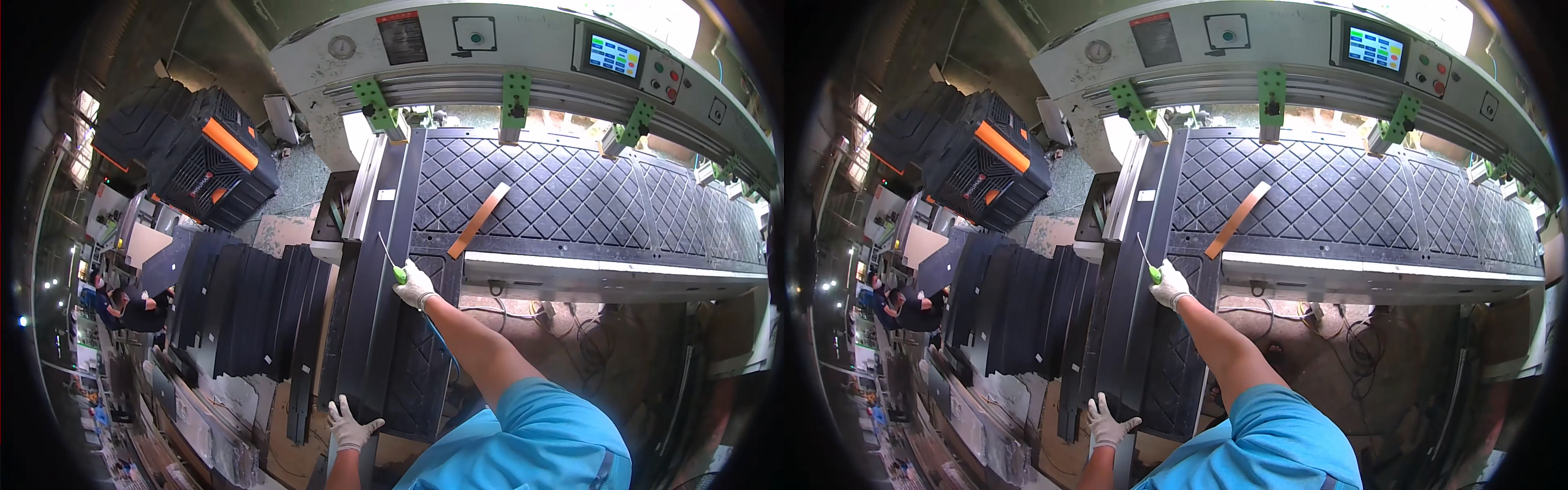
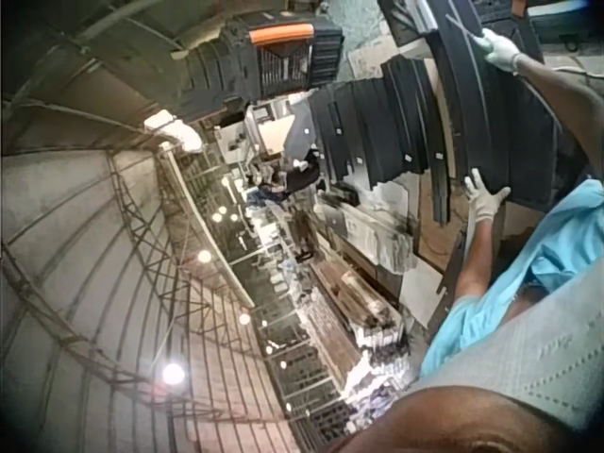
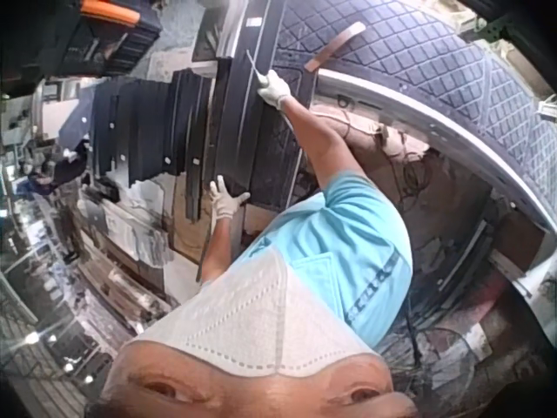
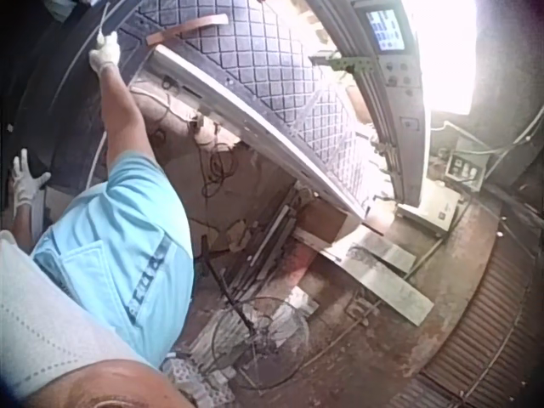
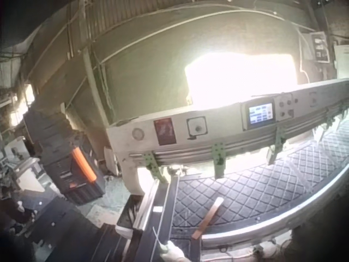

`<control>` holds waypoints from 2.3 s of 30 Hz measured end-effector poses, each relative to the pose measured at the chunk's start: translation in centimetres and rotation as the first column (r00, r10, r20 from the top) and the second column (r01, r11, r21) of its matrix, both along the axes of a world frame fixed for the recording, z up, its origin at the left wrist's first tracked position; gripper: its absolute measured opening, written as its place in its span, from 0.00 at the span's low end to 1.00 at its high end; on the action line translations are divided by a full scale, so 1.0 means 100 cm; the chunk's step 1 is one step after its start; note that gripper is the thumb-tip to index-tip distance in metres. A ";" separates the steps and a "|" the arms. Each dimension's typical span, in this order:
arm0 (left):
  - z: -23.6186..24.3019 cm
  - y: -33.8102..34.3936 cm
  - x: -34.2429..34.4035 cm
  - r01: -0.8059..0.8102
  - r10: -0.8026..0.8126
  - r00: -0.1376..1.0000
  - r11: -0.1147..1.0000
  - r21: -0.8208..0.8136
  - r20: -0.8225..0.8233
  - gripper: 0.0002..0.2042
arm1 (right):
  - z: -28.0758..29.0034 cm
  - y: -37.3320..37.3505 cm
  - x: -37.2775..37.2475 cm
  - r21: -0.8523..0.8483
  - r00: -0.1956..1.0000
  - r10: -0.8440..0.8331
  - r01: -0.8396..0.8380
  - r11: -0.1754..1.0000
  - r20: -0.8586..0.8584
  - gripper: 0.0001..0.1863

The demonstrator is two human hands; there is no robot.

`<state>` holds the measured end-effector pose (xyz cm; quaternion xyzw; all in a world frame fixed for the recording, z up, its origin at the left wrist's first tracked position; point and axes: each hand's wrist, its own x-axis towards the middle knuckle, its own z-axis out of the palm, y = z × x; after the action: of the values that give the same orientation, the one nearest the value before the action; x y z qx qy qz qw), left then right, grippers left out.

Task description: The person uses a handheld cutting tool to trim the edges of long, dark rectangular panels on a machine table. They repeatedly position the panels, cut along the edges, and move the trimmed pieces to a stack on the floor. The process involves handling the panels one at a time and using a green tool to perform the cuts.

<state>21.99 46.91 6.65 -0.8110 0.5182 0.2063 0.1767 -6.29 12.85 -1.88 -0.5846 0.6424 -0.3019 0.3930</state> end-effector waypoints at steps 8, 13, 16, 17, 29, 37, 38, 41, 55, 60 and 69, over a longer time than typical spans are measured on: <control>-0.005 -0.009 0.000 0.025 -0.025 0.999 1.000 0.000 0.029 0.78 | -0.002 -0.005 -0.010 0.025 0.999 0.032 -0.033 0.999 0.028 0.33; -0.012 -0.009 0.003 0.044 -0.043 0.999 0.998 -0.035 0.028 0.78 | 0.008 -0.007 -0.013 0.074 0.995 0.013 -0.020 0.997 0.100 0.27; -0.005 -0.019 -0.005 0.030 -0.031 0.999 0.999 0.017 0.032 0.78 | 0.007 -0.010 -0.017 0.105 0.993 0.013 -0.025 0.994 0.119 0.27; -0.005 -0.018 -0.005 0.025 -0.026 0.999 0.999 0.023 0.035 0.78 | 0.010 -0.010 -0.016 0.122 0.992 0.020 -0.036 0.992 0.127 0.27; 0.007 -0.023 -0.006 0.010 -0.015 0.997 0.997 0.070 0.076 0.78 | 0.018 -0.015 -0.022 0.224 0.978 -0.009 -0.038 0.974 0.209 0.19; 0.005 -0.005 -0.011 -0.012 0.013 1.000 0.999 -0.031 0.007 0.78 | 0.055 0.139 -0.108 0.273 0.656 0.157 -0.503 0.820 0.738 0.08; -0.009 -0.004 -0.006 0.025 -0.022 0.998 0.998 -0.059 0.063 0.79 | 0.047 0.160 -0.132 0.244 0.628 0.268 -0.607 0.756 0.731 0.05; -0.001 -0.005 -0.010 -0.043 0.040 0.997 0.997 0.056 0.061 0.80 | 0.120 0.210 -0.197 0.497 0.715 0.441 -0.697 0.517 0.543 0.17; -0.036 -0.089 -0.322 0.219 -0.529 0.778 0.734 -0.643 -0.339 0.31 | 0.135 0.269 -0.559 0.638 0.826 0.425 -0.559 0.530 0.370 0.22; -0.046 -0.104 -0.414 0.400 -0.331 0.498 0.908 -0.127 -0.801 0.25 | 0.203 0.292 -0.645 0.844 0.931 0.348 -0.272 0.462 0.110 0.23; -0.044 -0.254 -0.441 0.025 -0.603 0.665 0.607 -0.794 -0.441 0.11 | 0.165 0.367 -0.643 0.583 0.954 -0.288 0.189 0.791 0.082 0.18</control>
<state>-22.07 21.50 2.30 -0.5621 0.7265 0.2216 -0.3273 -70.62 49.53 14.57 -0.3274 0.7365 -0.1918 0.5599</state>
